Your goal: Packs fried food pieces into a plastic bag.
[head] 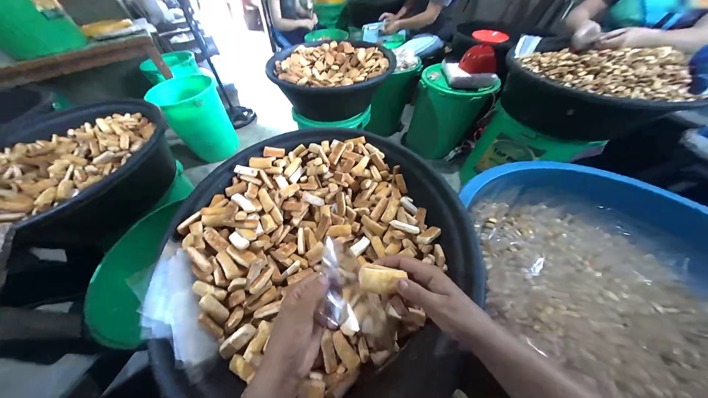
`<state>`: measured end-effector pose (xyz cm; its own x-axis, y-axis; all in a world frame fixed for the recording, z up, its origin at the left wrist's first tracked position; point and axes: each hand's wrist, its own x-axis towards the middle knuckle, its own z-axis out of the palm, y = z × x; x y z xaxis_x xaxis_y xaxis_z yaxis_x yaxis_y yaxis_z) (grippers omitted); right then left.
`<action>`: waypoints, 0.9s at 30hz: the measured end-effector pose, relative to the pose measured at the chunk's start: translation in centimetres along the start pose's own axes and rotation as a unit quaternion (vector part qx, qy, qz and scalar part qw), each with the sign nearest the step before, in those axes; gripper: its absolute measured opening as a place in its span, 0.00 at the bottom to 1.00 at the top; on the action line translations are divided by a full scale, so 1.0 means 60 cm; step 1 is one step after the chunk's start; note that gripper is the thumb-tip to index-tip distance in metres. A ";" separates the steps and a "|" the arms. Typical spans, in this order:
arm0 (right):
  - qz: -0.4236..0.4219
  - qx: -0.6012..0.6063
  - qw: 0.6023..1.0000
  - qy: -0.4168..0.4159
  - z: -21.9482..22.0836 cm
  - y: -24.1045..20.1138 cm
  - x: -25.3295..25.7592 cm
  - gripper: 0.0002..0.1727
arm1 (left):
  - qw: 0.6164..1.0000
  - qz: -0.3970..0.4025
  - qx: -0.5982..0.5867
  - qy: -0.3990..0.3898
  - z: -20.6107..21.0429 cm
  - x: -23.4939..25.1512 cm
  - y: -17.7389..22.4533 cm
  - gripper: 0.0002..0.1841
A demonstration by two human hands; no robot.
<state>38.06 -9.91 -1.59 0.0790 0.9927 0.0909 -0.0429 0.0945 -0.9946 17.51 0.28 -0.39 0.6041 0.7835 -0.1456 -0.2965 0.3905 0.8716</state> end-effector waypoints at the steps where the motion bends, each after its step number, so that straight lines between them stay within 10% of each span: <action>1: -0.021 0.013 1.000 0.018 -0.001 -0.006 0.002 0.23 | 0.994 0.037 0.099 -0.002 0.006 0.009 0.004 0.13; 6: -0.122 -0.162 0.978 0.048 0.004 -0.028 0.012 0.21 | 0.822 0.221 0.503 -0.152 0.026 0.062 0.013 0.18; 10: -0.139 -0.414 0.893 0.113 -0.002 -0.016 0.024 0.21 | 0.818 0.073 0.549 -0.153 0.049 0.089 0.006 0.21; 14: -0.217 -0.614 0.754 0.086 0.005 0.010 0.036 0.20 | 0.797 0.086 0.584 -0.128 0.055 0.097 -0.014 0.30; 19: 0.040 -0.520 0.853 -0.029 0.028 -0.059 0.081 0.21 | 0.711 0.093 0.691 -0.090 0.076 0.092 0.027 0.34; 24: -0.013 -0.490 0.870 0.056 0.044 -0.100 0.157 0.17 | 0.690 0.390 0.607 -0.050 0.080 0.076 0.060 0.24; 27: -0.093 -0.475 0.875 0.030 0.043 -0.145 0.171 0.14 | 0.767 0.468 0.438 -0.039 -0.002 0.092 0.099 0.17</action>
<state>36.66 -0.38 8.15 0.0506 0.9580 0.2821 0.8208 0.1211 -0.5582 19.00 6.95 3.92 0.4825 0.4778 0.7341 -0.0382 -0.8259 0.5625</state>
